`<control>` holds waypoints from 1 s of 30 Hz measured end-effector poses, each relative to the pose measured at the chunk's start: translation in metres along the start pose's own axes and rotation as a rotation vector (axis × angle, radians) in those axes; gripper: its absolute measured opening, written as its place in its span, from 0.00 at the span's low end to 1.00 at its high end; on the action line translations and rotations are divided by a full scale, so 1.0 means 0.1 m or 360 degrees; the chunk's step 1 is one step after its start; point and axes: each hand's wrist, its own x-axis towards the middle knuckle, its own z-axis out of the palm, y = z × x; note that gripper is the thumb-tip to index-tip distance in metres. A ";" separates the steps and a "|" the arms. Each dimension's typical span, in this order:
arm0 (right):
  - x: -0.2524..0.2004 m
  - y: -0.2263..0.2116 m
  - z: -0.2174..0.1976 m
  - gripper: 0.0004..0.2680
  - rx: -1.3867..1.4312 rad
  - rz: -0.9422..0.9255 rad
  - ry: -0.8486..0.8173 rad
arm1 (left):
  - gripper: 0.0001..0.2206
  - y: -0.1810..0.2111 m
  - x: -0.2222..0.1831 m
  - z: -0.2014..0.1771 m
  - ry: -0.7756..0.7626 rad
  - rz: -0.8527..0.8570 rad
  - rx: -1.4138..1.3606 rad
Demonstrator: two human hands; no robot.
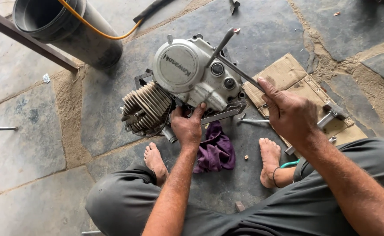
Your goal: Dismantling and repairing a motorcycle engine casing.
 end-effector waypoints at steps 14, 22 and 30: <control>-0.48 0.23 -0.21 0.13 -0.0108 -0.0111 -0.0130 | 0.30 0.10 0.05 -0.04 0.0008 0.0082 0.0013; -0.53 0.22 -0.36 0.14 0.0020 -0.0072 -0.0084 | 0.29 0.09 0.08 -0.04 -0.0014 -0.0096 0.0184; -0.57 0.35 -0.29 0.14 0.0358 0.0519 0.0223 | 0.29 0.10 0.08 -0.07 -0.0041 -0.0033 0.0232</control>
